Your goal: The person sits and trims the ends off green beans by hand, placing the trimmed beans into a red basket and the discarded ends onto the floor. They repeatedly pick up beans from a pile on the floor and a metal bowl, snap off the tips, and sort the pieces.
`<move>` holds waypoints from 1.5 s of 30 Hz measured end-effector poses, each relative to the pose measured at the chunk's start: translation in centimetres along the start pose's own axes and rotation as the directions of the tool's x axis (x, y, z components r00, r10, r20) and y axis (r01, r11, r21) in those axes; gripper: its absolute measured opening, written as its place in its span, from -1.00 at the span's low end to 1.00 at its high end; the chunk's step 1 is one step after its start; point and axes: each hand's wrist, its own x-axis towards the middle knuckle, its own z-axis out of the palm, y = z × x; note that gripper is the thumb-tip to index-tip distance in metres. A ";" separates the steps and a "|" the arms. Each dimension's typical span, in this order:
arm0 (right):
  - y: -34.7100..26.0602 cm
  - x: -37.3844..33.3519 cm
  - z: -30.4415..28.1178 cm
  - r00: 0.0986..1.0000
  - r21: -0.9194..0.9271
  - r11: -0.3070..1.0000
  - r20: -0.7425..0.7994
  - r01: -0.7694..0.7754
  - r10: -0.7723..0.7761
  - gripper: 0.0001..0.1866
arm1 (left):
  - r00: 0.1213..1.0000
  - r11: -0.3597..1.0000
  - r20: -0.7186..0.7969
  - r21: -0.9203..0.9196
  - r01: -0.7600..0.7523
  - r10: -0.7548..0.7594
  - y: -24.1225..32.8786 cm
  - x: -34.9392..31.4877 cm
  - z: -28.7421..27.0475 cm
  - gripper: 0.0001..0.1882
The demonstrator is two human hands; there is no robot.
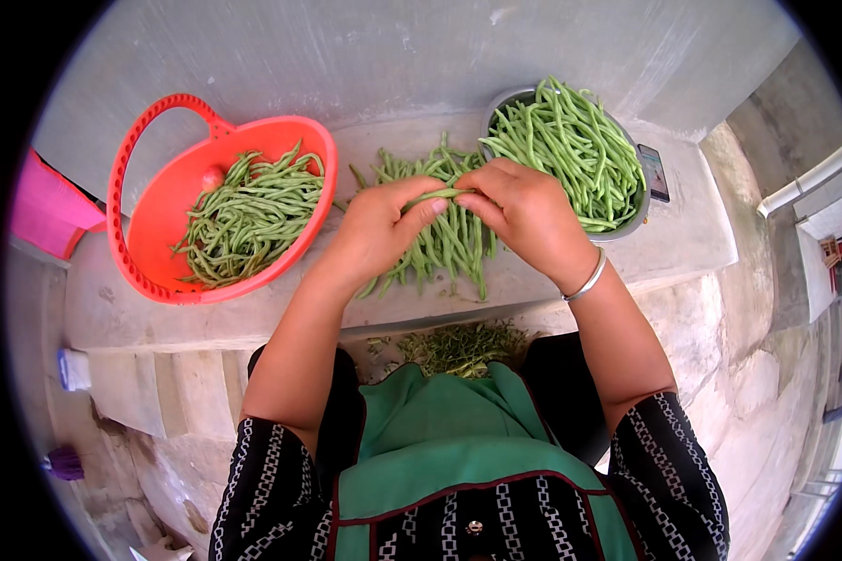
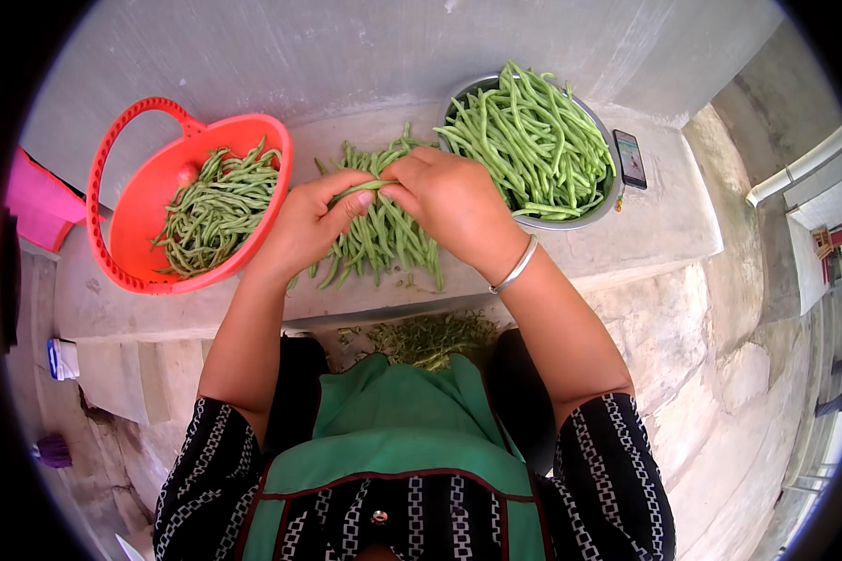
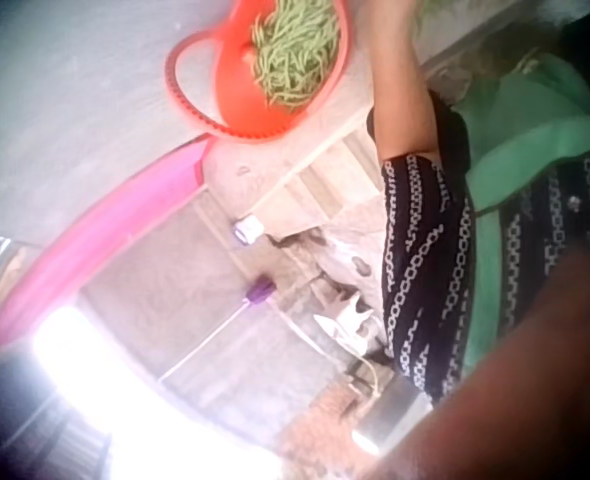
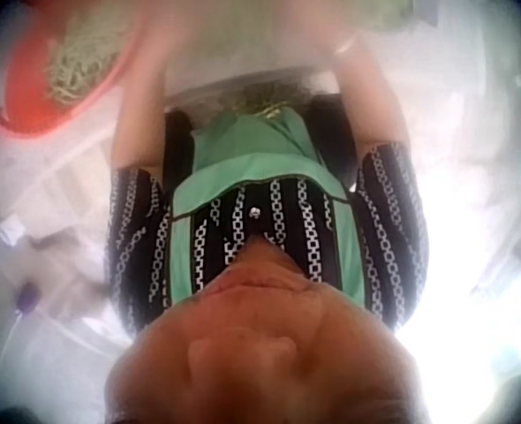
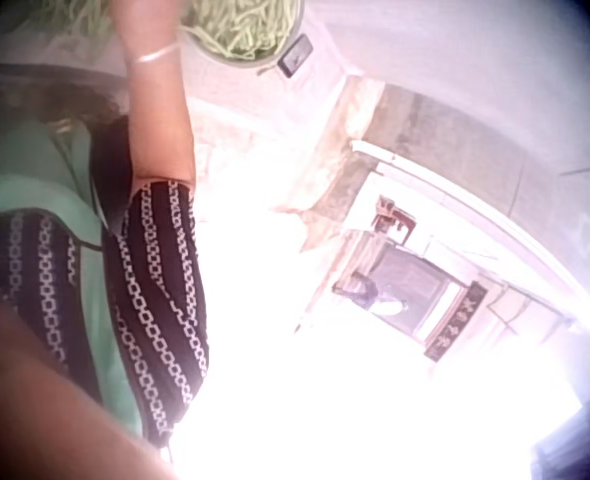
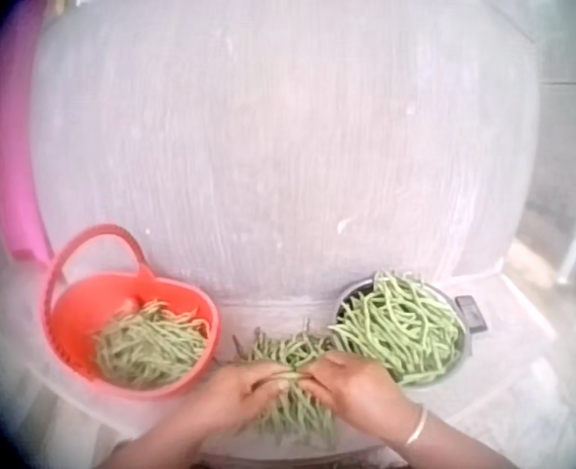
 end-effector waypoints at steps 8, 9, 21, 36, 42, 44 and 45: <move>-1.2 0.3 0.3 0.984 0.078 0.997 -0.176 -0.010 0.024 -0.92 | 0.969 0.971 -0.185 -0.142 -0.191 0.163 -0.7 0.4 1.5 -0.81; -1.2 0.4 0.4 0.979 0.085 0.996 -0.200 -0.015 0.032 -0.92 | 0.974 0.942 -0.202 -0.293 -0.162 0.105 -0.8 0.4 2.0 -0.80; -2.1 0.0 0.7 0.994 0.268 0.960 0.103 -0.075 0.049 -0.84 | 0.878 0.345 -0.400 -0.889 -0.301 -0.262 -3.0 1.8 -3.5 -0.80; -1.6 -1.6 5.3 0.769 0.461 0.643 0.536 -0.611 0.347 -0.80 | 0.774 0.412 -0.577 -0.791 -0.452 -0.260 -2.2 1.5 -6.5 -0.75; 0.6 -0.7 3.1 0.925 0.267 0.886 0.062 -0.378 0.376 -0.89 | 0.473 0.986 -0.867 0.106 -0.130 0.156 -0.4 1.2 -5.7 -0.59; 1.3 -0.5 2.7 0.971 0.023 0.976 -0.101 -0.216 0.217 -0.93 | 0.493 0.855 -0.717 0.503 -0.125 0.494 0.1 0.4 -5.3 -0.62; 1.3 -0.6 2.5 0.973 -0.011 0.977 -0.098 -0.213 0.211 -0.93 | 0.621 0.791 -0.539 0.566 -0.234 0.569 0.6 0.2 -4.2 -0.66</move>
